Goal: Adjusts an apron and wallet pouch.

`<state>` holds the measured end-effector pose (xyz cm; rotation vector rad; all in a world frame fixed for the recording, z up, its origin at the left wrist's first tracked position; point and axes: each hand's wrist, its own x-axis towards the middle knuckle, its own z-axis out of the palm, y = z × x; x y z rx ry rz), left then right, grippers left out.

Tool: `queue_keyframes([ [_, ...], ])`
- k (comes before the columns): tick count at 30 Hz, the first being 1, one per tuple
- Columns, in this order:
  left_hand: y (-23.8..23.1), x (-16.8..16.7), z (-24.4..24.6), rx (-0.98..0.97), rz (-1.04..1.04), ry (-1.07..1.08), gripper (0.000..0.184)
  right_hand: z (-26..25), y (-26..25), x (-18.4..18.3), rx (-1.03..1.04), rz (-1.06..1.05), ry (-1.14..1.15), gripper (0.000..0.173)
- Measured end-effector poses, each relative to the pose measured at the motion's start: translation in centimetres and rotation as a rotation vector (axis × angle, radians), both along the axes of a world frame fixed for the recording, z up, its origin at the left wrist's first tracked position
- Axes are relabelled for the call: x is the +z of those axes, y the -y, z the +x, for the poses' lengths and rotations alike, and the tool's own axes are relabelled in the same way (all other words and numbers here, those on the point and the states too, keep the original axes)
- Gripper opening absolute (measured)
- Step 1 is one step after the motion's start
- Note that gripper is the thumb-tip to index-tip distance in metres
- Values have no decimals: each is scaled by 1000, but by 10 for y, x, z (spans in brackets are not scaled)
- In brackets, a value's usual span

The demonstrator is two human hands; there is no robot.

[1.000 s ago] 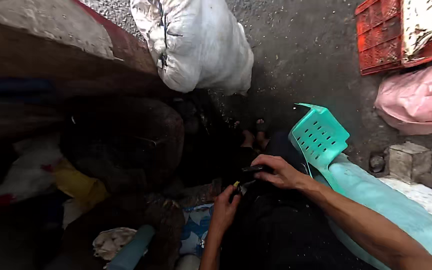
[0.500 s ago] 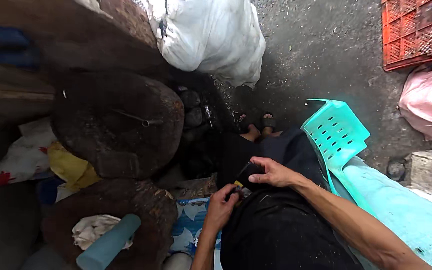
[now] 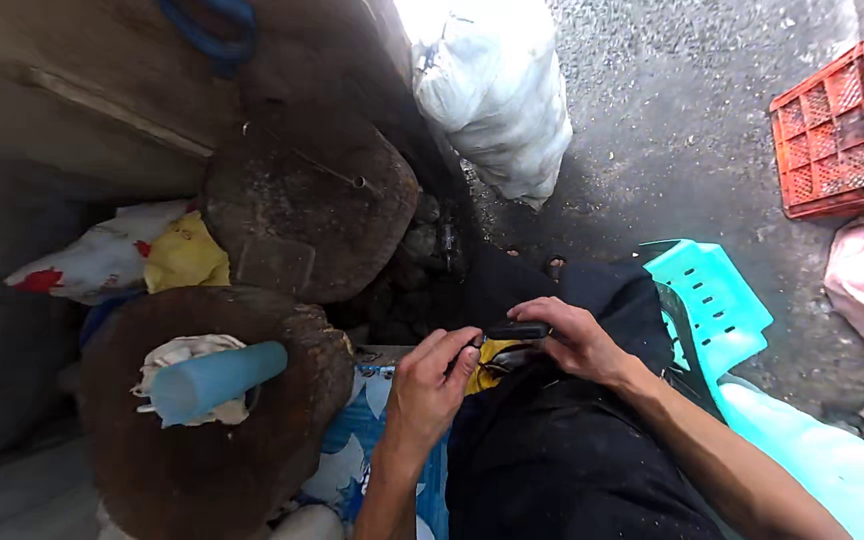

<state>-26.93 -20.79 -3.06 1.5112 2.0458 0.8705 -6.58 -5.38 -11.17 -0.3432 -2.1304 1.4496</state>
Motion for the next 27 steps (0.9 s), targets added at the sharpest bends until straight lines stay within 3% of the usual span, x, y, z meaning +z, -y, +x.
queue_keyframes([
  [5, 16, 11, 15, 27, 34, -58, 29, -2, 10, -2, -67, 221, 13, 23],
  [12, 18, 3, 33, 56, -29, -158, 29, -3, 16, -9, -85, 308, -16, 23],
  [27, 6, 0, 38, 64, -59, -85, 28, -1, 18, -13, -234, 467, -27, 26],
])
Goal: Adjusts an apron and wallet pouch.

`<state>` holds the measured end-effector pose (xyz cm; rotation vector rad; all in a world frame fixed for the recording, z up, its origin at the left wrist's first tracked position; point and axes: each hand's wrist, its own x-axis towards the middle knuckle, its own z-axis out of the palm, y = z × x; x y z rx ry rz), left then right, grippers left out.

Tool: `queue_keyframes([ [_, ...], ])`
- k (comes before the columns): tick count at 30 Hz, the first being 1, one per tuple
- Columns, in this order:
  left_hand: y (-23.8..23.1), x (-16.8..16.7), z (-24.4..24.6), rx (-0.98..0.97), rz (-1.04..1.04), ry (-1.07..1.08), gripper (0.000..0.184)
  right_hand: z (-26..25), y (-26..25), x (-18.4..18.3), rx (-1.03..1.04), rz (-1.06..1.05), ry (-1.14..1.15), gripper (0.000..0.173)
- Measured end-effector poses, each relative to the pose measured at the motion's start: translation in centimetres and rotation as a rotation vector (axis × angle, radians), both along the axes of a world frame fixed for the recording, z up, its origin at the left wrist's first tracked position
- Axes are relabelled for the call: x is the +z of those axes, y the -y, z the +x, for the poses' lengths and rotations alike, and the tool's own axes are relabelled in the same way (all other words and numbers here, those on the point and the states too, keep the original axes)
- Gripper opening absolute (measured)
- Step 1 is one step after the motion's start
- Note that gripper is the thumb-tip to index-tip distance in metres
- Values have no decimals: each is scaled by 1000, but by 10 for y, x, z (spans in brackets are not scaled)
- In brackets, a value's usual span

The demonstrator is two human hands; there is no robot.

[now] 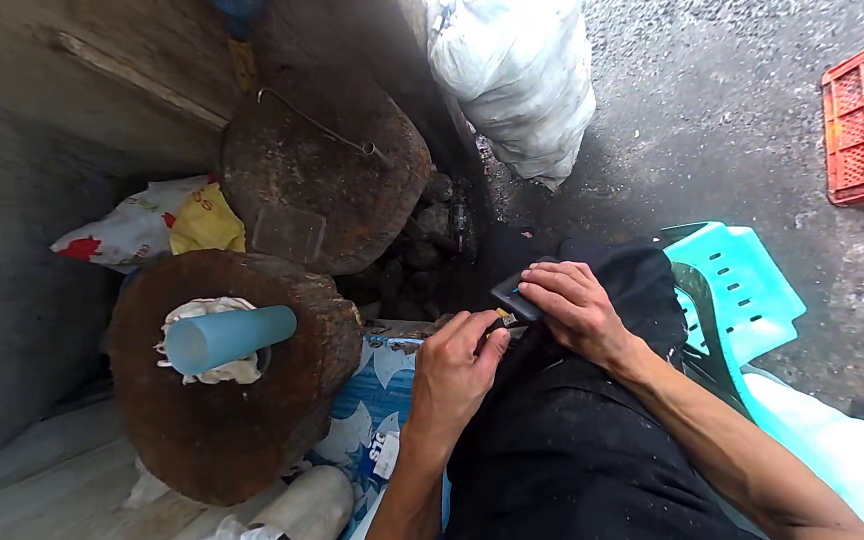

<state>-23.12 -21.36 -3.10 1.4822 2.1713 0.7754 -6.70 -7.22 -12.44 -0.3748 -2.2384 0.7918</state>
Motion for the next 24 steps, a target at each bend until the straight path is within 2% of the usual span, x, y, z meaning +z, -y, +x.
queue_keyframes([
  [3, 0, -6, -2, -25, 18, 209, 27, 0, 0, 1, -17, 2, 19, 26],
  [6, 0, -14, -2, -21, 8, 288, 26, 0, 0, 0, -11, -30, 23, 26],
  [16, -1, -11, 0, 16, 15, 249, 24, 0, -1, -8, 5, -184, -33, 25],
  [24, -1, -14, -1, 3, 18, 216, 24, -2, 2, -4, 11, -121, 1, 25],
])
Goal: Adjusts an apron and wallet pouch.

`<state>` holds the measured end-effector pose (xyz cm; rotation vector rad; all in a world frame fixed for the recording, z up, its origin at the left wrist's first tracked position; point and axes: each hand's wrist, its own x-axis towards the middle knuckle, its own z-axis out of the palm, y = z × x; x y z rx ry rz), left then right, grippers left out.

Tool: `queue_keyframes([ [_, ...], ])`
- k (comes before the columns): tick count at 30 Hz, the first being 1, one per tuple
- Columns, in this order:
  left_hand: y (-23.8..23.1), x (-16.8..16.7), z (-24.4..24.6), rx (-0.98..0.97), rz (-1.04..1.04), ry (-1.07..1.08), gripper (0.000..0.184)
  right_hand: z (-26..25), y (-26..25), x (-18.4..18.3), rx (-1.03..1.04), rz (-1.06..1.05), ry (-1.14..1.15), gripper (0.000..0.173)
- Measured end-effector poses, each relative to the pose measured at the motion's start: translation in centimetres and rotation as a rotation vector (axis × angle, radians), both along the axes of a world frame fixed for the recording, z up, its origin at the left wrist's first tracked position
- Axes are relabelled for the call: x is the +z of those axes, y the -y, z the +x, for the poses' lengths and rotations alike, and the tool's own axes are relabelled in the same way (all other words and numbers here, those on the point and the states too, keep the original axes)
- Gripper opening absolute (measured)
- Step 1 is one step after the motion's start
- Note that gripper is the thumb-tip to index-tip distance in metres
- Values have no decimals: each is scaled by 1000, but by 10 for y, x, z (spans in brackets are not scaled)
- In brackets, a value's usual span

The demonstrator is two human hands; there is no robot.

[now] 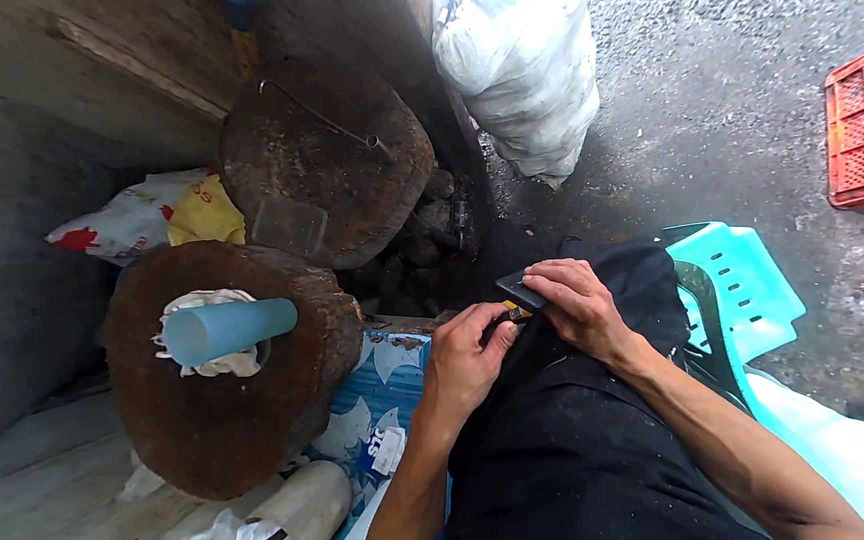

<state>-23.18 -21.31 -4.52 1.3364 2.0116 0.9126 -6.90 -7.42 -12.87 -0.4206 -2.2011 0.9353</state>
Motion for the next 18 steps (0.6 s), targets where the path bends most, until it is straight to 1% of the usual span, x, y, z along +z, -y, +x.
queue_keyframes([
  [4, 0, 0, -1, 4, -19, -38, 23, 0, 0, 1, -14, 49, 33, 25],
  [8, 1, 0, -3, 11, -60, -119, 25, 0, 0, 4, -18, 111, 92, 26],
  [13, 2, -2, -5, -12, -47, -187, 31, -1, 0, 3, -18, 89, 125, 27],
  [15, 3, -3, -7, -12, -34, -170, 31, -1, 0, 2, -24, 66, 124, 27],
  [18, 4, -2, -14, 10, -18, -87, 28, -1, 0, 0, -22, 24, 100, 27],
])
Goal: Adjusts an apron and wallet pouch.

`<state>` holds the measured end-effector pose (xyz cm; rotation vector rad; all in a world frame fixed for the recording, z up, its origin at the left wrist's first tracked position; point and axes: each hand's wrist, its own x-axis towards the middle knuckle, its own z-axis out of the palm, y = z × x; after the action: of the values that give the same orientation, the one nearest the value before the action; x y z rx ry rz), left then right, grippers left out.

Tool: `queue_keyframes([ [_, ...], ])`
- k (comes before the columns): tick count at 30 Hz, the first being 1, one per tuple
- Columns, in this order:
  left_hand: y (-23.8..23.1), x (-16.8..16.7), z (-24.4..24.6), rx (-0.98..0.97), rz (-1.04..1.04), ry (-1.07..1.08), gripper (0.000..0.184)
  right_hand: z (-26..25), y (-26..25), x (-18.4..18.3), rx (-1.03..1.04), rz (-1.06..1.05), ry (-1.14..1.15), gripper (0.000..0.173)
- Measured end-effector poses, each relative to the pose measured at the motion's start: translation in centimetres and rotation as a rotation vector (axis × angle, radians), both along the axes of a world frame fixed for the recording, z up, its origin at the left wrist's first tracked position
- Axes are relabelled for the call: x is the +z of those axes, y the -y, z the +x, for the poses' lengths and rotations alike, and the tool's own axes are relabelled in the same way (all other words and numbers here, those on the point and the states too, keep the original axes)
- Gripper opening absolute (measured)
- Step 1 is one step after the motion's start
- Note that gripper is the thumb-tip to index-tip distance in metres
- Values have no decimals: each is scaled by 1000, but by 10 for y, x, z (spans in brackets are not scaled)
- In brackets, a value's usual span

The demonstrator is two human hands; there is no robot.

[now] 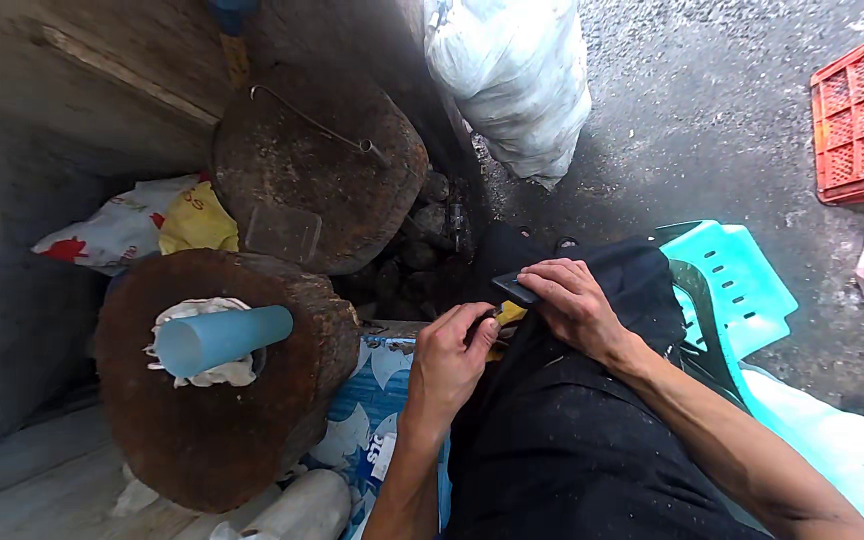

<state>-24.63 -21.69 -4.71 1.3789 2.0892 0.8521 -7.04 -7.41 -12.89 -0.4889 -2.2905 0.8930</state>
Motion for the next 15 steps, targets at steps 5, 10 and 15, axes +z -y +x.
queue_keyframes([
  [5, -7, 5, -13, 56, 53, 98, 26, -3, -9, -5, -18, -253, -148, 24],
  [10, -16, 4, -18, 29, 82, 94, 27, 2, -24, 1, -51, -552, -172, 34],
  [15, -14, 2, -18, -3, 64, 124, 24, 12, -51, 13, 58, -702, -76, 50],
])
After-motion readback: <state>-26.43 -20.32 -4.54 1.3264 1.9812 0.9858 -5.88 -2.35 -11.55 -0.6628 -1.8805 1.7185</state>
